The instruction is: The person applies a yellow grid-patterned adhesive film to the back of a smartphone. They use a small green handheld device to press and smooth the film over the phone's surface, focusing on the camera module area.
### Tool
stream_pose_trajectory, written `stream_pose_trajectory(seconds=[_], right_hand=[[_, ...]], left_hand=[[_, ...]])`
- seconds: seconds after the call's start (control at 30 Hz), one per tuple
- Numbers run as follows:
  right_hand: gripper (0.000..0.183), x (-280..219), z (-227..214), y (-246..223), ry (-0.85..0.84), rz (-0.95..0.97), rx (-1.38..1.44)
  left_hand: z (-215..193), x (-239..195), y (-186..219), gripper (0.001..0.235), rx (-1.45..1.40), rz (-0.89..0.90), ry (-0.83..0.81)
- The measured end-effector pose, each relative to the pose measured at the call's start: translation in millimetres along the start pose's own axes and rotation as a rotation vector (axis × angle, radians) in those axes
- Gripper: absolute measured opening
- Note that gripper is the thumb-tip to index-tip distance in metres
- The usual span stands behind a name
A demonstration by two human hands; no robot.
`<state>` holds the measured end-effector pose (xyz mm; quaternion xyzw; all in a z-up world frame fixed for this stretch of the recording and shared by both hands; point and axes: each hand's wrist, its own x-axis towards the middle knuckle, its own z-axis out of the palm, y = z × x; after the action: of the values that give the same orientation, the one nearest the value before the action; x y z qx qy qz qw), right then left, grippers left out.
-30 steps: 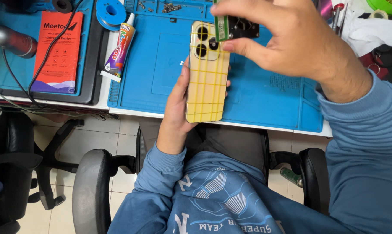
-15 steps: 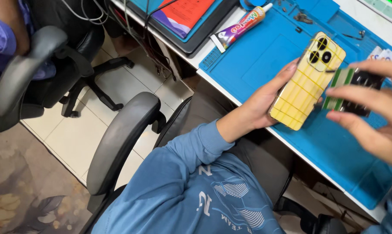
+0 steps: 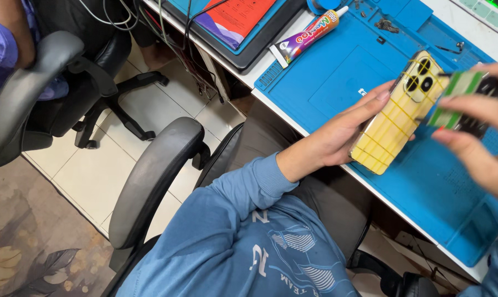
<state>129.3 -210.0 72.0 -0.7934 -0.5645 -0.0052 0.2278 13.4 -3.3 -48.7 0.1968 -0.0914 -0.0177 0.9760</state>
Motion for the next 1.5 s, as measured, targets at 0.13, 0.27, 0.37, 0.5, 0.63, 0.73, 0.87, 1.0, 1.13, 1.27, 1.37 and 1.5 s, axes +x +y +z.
stream_pose_trajectory(seconds=[0.13, 0.27, 0.37, 0.5, 0.63, 0.73, 0.87, 1.0, 1.13, 1.27, 1.37, 1.5], right_hand=[[0.028, -4, 11, 38, -0.001, 0.085, -0.071], [0.032, -1, -2, 7, -0.016, 0.006, -0.056], [0.043, 12, -15, -41, -0.136, -0.004, -0.118], [0.038, 21, -17, -86, -0.067, -0.037, 0.219], [0.042, 24, -16, -68, -0.035, -0.088, -0.06], [0.038, 17, -9, -31, 0.011, 0.032, -0.058], [0.035, 8, -1, 5, -0.028, 0.237, -0.057], [0.034, 9, -5, -9, -0.052, 0.04, -0.283], [0.038, 11, -14, -63, -0.114, 0.036, -0.054], [0.034, 21, -18, -103, -0.124, -0.031, 0.156], [0.035, 24, -20, -100, -0.058, -0.072, 0.144], [0.038, 15, -16, -48, 0.05, -0.102, -0.188]], left_hand=[[-1, -1, 1, 0.063, -0.011, 0.027, -0.02], [-1, 2, 3, 0.065, -0.023, 0.071, 0.026], [1, 3, 2, 0.063, -0.023, 0.116, 0.05], [0, 4, 0, 0.066, -0.067, 0.083, 0.115], [1, 5, -1, 0.067, 0.012, 0.021, 0.073], [1, 3, 0, 0.068, 0.048, -0.01, 0.022], [1, 4, 3, 0.07, 0.074, -0.026, 0.036], [3, 3, 4, 0.07, 0.034, -0.01, 0.038], [4, 4, 4, 0.07, 0.014, -0.02, 0.08], [4, 5, 2, 0.068, -0.019, -0.033, 0.068], [5, 5, 1, 0.067, -0.012, -0.051, 0.04], [7, 5, 2, 0.064, 0.052, -0.054, 0.012]])
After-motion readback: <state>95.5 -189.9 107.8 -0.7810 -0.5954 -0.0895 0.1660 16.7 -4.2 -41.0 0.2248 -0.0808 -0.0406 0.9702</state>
